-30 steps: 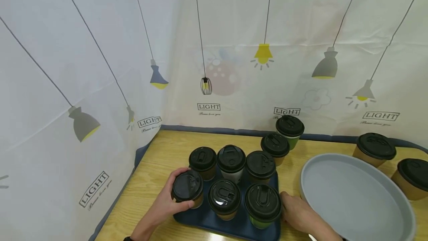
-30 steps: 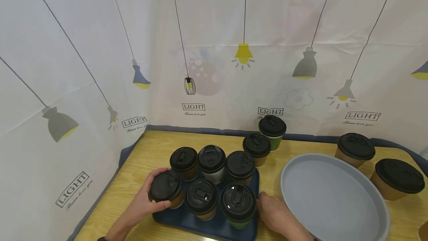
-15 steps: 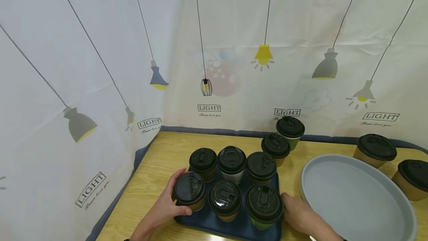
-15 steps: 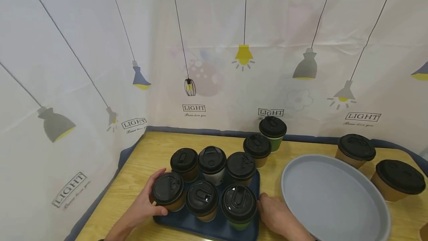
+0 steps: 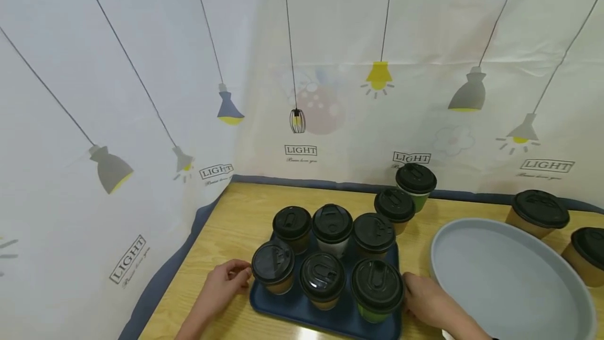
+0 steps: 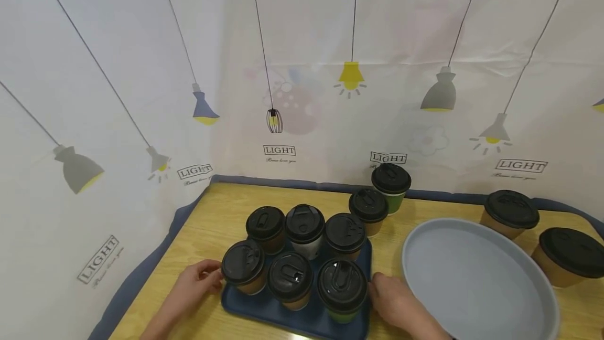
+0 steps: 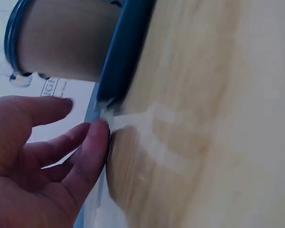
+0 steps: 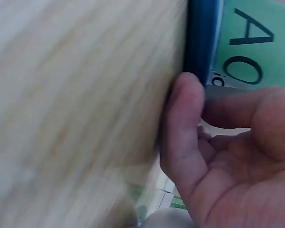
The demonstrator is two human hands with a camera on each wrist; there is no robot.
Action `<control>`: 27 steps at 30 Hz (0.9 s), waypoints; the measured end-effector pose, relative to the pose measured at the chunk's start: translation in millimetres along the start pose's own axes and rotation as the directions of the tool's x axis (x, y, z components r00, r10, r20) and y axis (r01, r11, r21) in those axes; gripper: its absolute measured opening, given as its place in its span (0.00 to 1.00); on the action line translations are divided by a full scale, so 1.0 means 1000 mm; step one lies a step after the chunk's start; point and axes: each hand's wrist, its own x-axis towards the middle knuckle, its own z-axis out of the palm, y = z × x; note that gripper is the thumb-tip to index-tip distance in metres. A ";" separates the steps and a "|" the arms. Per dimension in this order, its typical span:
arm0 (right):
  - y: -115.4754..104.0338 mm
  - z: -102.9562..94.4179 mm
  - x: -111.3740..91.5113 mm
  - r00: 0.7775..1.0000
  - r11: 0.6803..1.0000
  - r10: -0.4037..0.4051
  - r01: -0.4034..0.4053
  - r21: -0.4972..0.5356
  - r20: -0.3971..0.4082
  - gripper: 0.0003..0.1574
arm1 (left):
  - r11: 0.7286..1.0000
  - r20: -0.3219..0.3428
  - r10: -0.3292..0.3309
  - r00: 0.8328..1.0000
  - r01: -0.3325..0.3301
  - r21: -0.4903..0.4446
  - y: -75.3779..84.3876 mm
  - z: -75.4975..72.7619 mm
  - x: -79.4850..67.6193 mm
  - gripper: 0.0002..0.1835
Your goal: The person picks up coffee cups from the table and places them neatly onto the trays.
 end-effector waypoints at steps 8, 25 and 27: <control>-0.007 0.001 -0.005 0.993 0.990 0.099 -0.104 0.092 0.058 0.15 | 0.999 0.111 0.014 0.994 -0.020 0.047 -0.001 0.000 0.001 0.13; -0.038 0.017 0.017 0.996 0.994 -0.043 0.050 0.094 -0.075 0.13 | 0.985 -0.058 -0.028 0.998 0.038 0.170 -0.007 -0.027 0.008 0.05; -0.044 0.019 0.024 0.996 0.994 -0.031 0.040 0.102 -0.083 0.13 | 0.982 -0.081 -0.036 0.996 0.050 0.182 -0.009 -0.032 0.014 0.05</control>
